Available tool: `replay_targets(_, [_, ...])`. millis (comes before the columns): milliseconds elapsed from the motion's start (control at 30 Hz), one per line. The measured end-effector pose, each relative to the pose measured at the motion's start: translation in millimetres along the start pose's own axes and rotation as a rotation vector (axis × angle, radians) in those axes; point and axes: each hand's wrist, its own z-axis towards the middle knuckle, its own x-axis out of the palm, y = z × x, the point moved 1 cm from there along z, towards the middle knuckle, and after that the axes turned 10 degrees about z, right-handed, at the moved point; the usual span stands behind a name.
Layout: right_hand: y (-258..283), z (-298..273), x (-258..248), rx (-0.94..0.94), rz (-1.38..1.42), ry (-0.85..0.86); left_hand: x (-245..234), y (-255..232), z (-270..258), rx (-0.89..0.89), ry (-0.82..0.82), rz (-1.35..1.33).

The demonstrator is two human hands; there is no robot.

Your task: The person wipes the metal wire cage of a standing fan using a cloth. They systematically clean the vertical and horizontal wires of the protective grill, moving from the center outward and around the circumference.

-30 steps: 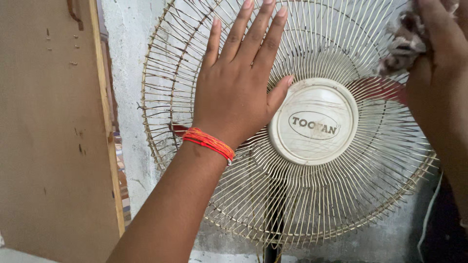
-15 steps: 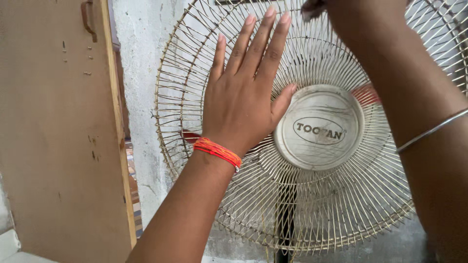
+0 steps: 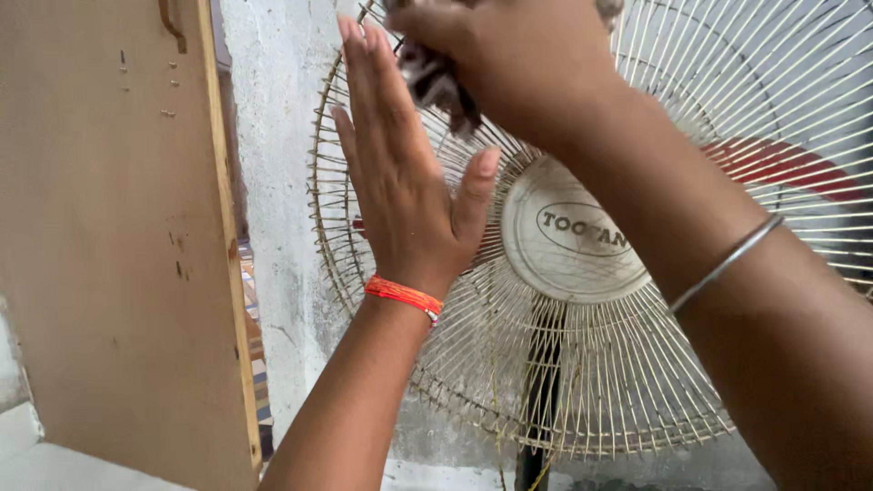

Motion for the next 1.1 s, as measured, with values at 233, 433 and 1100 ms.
replay_targets(233, [61,-45,1,-0.24,0.174,0.073,-25,-7,-24,-0.142,-0.052,-0.209])
replay_targets(433, [115,-112,-2,-0.051,0.391,0.207,-63,-27,-56,-0.133,0.111,-0.281])
replay_targets(1100, [177,-325,-19,0.227,0.108,-0.153,-95,-83,-183,0.12,0.611,-0.039])
